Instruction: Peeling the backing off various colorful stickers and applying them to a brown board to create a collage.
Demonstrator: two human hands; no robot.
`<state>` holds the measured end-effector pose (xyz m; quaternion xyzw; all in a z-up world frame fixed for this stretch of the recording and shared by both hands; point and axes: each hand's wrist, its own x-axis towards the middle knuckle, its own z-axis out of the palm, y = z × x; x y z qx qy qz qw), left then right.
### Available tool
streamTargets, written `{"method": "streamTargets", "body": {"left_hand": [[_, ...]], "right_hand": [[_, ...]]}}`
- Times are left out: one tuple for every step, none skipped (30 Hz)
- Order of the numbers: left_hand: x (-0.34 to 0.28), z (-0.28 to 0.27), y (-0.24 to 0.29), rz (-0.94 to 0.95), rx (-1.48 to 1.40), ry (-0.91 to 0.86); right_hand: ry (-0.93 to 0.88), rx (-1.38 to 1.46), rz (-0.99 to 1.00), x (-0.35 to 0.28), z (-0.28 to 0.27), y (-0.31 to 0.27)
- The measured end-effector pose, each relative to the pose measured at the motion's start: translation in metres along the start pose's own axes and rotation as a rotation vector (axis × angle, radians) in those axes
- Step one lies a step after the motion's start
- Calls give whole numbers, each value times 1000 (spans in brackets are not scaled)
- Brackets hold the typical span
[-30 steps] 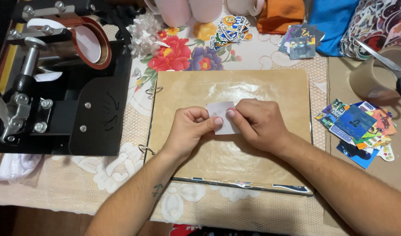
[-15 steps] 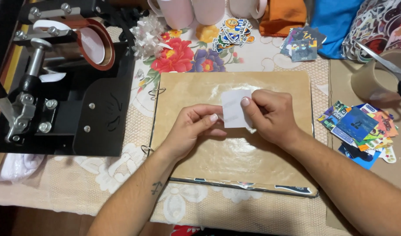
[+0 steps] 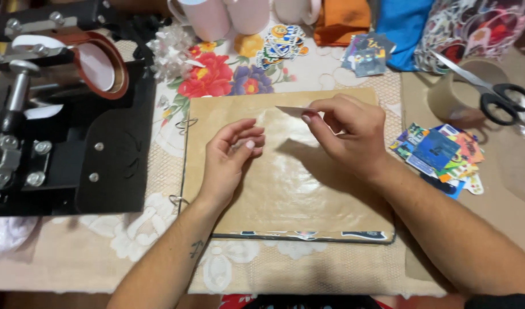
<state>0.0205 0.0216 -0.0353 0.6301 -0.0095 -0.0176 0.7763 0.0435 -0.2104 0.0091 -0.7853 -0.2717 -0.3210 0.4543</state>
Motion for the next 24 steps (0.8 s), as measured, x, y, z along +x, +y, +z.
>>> {"method": "streamTargets", "body": {"left_hand": [[1, 1, 2, 0, -10, -28], [2, 2, 3, -9, -12, -1], [-2, 0, 4, -26, -9, 37], [-2, 3, 7, -34, -15, 20], [-3, 4, 9, -30, -4, 16], [-3, 5, 12, -25, 6, 11], [-3, 7, 13, -23, 0, 4], [-2, 8, 13, -62, -22, 16], [-5, 8, 13, -107, -43, 33], [-7, 9, 14, -110, -49, 31], [-8, 11, 15, -112, -25, 23], [-9, 12, 16, -114, -2, 14], [-10, 14, 17, -112, -2, 13], [-11, 16, 18, -93, 30, -8], [-13, 16, 20, -73, 64, -23], [-17, 23, 23, -69, 65, -20], [-22, 30, 26, -97, 29, -55], [-27, 36, 30, -124, -7, -89], [-32, 44, 33, -118, -3, -78], [-38, 51, 36, -153, 0, -183], [-42, 58, 39, -186, 4, -286], [-46, 58, 31, -178, 9, -274], [-49, 58, 22, -96, -3, -316], [-52, 59, 13, -14, -14, -358]], "right_hand": [[10, -29, 3, 0, -19, -1], [-36, -269, -101, 0, -37, -2], [-92, -497, -197, -2, -53, -5], [-93, -514, -186, -18, -77, 3], [-173, -754, -307, -33, -98, 10], [-257, -993, -430, -47, -119, 15], [-259, -1002, -431, -64, -132, 15], [-359, -1182, -308, -80, -146, 13], [-463, -1353, -175, -98, -159, 11], [-469, -1357, -175, -109, -161, 16], [-511, -1330, 21, -120, -163, 21], [-546, -1295, 217, -131, -165, 26], [-543, -1297, 216, -130, -164, 19], [-439, -1171, 224, -128, -163, 13], [-336, -1040, 227, -126, -161, 7], [-334, -1037, 223, -114, -149, -7], [-336, -936, 122, -103, -137, -22], [-334, -832, 23, -91, -125, -37], [-332, -822, 14, -82, -111, -45], [-417, -723, -108, -73, -96, -54], [-498, -622, -233, -63, -81, -63], [-495, -612, -245, -56, -70, -74], [-515, -417, -183, -50, -59, -84], [-534, -221, -122, -43, -48, -95]]}}
